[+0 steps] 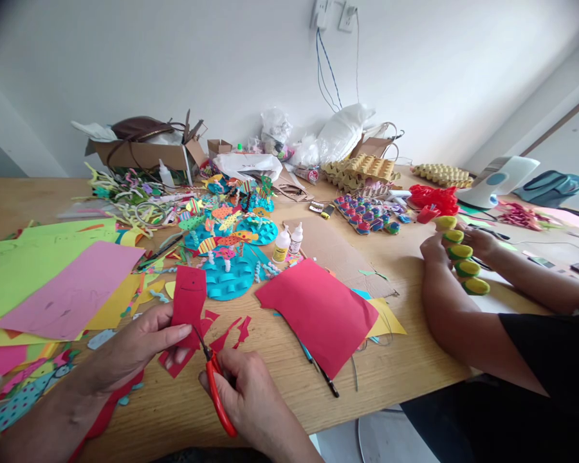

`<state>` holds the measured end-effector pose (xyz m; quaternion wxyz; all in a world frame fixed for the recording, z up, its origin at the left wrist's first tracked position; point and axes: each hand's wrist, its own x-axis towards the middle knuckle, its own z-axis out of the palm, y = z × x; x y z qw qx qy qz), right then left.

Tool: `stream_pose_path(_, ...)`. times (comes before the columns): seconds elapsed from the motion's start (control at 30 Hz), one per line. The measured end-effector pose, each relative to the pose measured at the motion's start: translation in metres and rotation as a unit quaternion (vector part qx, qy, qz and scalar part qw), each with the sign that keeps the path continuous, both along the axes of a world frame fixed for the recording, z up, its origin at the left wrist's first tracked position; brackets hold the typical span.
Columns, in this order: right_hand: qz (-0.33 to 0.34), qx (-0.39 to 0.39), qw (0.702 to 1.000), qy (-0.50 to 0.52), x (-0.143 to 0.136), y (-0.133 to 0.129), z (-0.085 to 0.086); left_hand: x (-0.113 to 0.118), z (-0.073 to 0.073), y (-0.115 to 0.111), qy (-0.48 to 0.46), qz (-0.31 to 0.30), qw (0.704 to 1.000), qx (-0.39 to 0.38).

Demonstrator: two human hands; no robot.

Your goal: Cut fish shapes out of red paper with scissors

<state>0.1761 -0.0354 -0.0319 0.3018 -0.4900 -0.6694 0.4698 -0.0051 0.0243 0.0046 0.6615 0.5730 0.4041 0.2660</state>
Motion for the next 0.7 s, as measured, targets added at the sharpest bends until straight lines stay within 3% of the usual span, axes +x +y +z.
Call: stream_pose_path(0.7, 0.008, 0.008, 1.000, -0.004, -0.0012, -0.0007, -0.0040, -0.0027, -0.0069, -0.0024, -0.007, 0.034, 0.999, -0.005)
